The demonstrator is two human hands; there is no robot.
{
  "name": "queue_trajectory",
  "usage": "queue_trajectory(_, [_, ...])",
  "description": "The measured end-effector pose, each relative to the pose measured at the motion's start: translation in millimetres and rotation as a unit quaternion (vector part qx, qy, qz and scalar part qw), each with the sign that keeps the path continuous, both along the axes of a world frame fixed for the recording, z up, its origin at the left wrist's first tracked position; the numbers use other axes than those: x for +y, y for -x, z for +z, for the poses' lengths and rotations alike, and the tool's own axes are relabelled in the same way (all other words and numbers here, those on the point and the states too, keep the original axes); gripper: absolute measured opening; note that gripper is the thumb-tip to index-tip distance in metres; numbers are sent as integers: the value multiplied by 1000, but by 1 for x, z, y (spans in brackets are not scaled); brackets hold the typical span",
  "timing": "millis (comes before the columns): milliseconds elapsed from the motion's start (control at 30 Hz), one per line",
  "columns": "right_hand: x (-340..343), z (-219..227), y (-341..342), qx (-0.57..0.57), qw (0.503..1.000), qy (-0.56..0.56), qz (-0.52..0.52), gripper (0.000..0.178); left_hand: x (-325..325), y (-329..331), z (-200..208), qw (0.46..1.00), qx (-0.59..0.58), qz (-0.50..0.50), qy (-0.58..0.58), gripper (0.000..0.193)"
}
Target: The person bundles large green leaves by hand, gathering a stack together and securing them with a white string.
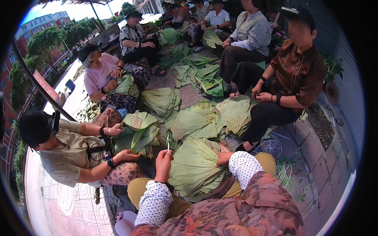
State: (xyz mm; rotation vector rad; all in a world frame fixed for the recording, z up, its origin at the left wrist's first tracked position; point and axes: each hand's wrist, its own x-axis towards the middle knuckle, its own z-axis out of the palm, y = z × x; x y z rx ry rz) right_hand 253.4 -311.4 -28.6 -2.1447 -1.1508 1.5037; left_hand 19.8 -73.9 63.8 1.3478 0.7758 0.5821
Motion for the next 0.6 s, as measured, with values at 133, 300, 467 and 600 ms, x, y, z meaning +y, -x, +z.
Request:
queue_trajectory(133, [-1, -3, -1, -7, 1000, -18, -8, 58, 4, -1, 2, 1000, 5, -7, -4, 18])
queue_trajectory(300, [-4, 21, 1, -29, 997, -69, 0, 64, 5, -3, -3, 1000, 13, -2, 1, 18])
queue_trajectory(467, [-14, -26, -16, -25, 996, -84, -4, 70, 0, -8, -1, 1000, 8, -10, -6, 18])
queue_trajectory(600, [-13, -21, -12, -62, 996, -58, -23, 74, -1, -5, 1, 1000, 11, -13, -14, 18])
